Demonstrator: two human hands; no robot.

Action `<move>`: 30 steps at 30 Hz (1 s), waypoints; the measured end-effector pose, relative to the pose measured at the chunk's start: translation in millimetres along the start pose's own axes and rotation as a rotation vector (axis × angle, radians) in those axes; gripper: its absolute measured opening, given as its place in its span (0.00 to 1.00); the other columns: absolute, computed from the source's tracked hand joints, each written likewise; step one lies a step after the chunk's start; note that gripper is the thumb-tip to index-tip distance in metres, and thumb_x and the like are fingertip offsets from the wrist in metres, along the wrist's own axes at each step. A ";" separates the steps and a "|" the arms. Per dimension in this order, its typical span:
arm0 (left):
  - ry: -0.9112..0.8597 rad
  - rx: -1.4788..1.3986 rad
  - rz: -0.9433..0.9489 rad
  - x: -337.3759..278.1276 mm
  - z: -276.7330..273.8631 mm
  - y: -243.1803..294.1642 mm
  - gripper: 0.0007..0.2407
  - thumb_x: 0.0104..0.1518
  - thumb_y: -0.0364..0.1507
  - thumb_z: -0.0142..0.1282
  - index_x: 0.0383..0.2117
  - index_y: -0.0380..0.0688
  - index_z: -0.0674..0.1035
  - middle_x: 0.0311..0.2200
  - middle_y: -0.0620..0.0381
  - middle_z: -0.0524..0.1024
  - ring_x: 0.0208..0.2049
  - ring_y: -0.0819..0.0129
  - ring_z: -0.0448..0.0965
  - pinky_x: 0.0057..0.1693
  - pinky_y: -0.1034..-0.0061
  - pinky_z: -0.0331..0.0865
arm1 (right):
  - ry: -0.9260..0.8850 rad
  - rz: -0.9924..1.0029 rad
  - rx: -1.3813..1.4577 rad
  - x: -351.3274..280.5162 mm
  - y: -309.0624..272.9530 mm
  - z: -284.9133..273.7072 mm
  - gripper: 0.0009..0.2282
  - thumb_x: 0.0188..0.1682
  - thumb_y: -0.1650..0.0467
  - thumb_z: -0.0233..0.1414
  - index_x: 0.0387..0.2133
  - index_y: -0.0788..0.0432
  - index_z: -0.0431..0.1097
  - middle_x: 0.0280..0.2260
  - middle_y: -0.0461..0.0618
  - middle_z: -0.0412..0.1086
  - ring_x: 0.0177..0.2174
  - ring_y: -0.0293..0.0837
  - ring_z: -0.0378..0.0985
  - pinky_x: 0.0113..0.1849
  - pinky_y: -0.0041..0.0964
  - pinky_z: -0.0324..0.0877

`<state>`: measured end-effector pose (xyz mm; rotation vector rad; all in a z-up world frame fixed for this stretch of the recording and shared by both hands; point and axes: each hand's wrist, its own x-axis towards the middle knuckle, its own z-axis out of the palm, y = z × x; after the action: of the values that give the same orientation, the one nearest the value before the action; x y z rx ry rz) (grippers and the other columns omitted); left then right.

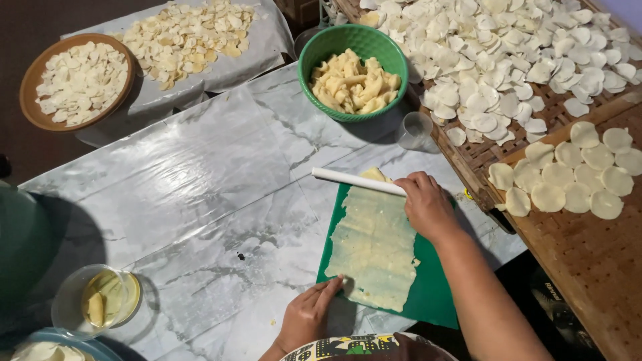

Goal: Rolling out small pieces of dough into thin sheets using a rolling pin on a mat

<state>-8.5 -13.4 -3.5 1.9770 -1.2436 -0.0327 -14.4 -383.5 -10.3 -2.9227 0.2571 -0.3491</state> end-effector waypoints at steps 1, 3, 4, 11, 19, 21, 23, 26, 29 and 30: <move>-0.004 0.001 0.004 -1.5 3.5 -0.2 0.24 0.55 0.18 0.54 0.61 0.37 0.71 0.49 0.46 0.82 0.48 0.56 0.83 0.49 0.63 0.80 | 0.003 0.005 0.001 -3.0 2.7 2.5 0.18 0.47 0.76 0.54 0.52 0.53 0.70 0.44 0.50 0.62 0.39 0.57 0.69 0.36 0.58 0.69; -0.028 0.100 -0.005 -1.4 10.3 -1.2 0.30 0.45 0.12 0.54 0.61 0.40 0.72 0.45 0.47 0.83 0.45 0.58 0.84 0.43 0.65 0.81 | -0.126 0.033 -0.110 -5.5 9.6 5.8 0.23 0.44 0.77 0.54 0.53 0.46 0.63 0.45 0.51 0.60 0.40 0.59 0.64 0.38 0.61 0.65; -0.028 0.102 0.001 0.9 10.0 -0.4 0.30 0.45 0.12 0.54 0.61 0.40 0.72 0.45 0.47 0.83 0.45 0.58 0.84 0.43 0.65 0.81 | -0.120 0.036 -0.112 -10.9 2.9 -6.6 0.23 0.44 0.77 0.54 0.53 0.46 0.63 0.45 0.51 0.60 0.40 0.59 0.64 0.38 0.61 0.65; -0.407 -0.194 -0.099 14.4 -30.7 10.0 0.25 0.60 0.21 0.54 0.66 0.43 0.63 0.56 0.41 0.71 0.56 0.49 0.70 0.54 0.58 0.69 | 0.115 -0.023 -0.048 -65.7 -21.9 -21.2 0.28 0.39 0.82 0.51 0.55 0.45 0.70 0.44 0.49 0.64 0.39 0.56 0.69 0.38 0.52 0.67; 0.156 0.194 0.000 85.2 -41.4 -0.4 0.10 0.60 0.20 0.48 0.45 0.42 0.78 0.42 0.48 0.76 0.45 0.51 0.75 0.59 0.52 0.66 | -0.050 0.128 -0.110 -66.0 -25.2 10.0 0.31 0.55 0.54 0.42 0.71 0.46 0.47 0.72 0.43 0.42 0.71 0.45 0.37 0.64 0.70 0.27; 0.111 0.263 0.000 110.0 -18.6 -15.0 0.20 0.69 0.30 0.46 0.67 0.44 0.64 0.70 0.43 0.58 0.72 0.41 0.54 0.71 0.40 0.49 | -0.044 0.132 -0.187 -54.2 -29.7 7.0 0.33 0.56 0.52 0.38 0.73 0.49 0.41 0.73 0.45 0.39 0.71 0.46 0.35 0.62 0.74 0.26; 0.086 0.302 -0.027 141.8 9.0 -32.7 0.22 0.68 0.33 0.44 0.68 0.42 0.63 0.70 0.41 0.57 0.72 0.44 0.54 0.71 0.47 0.48 | -0.046 0.177 -0.183 -41.3 -28.3 13.0 0.33 0.56 0.51 0.38 0.72 0.51 0.42 0.73 0.48 0.39 0.71 0.47 0.36 0.63 0.75 0.25; -0.033 0.372 -0.123 183.9 43.8 -65.0 0.25 0.69 0.39 0.38 0.70 0.39 0.60 0.71 0.40 0.55 0.73 0.50 0.51 0.73 0.54 0.42 | -0.088 0.244 -0.150 -19.9 -24.0 10.6 0.34 0.56 0.49 0.36 0.72 0.53 0.42 0.73 0.53 0.39 0.71 0.49 0.37 0.64 0.73 0.26; -0.191 0.406 -0.281 216.5 51.8 -73.3 0.27 0.70 0.43 0.29 0.71 0.38 0.56 0.72 0.39 0.52 0.74 0.51 0.47 0.75 0.53 0.31 | -0.153 0.283 -0.114 -0.4 -19.4 5.0 0.35 0.56 0.50 0.35 0.73 0.53 0.37 0.73 0.56 0.38 0.71 0.51 0.37 0.65 0.71 0.29; -0.251 0.410 -0.363 226.6 50.6 -71.5 0.28 0.70 0.44 0.25 0.71 0.38 0.54 0.72 0.39 0.50 0.75 0.50 0.44 0.75 0.53 0.26 | -0.173 0.298 -0.110 5.4 -17.7 3.4 0.36 0.56 0.50 0.36 0.73 0.52 0.35 0.72 0.58 0.39 0.71 0.53 0.38 0.64 0.72 0.30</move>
<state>142.6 -203.6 -0.7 2.6045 -1.0878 -0.2277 -5.7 -366.8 -8.7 -2.9353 0.6938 -0.0379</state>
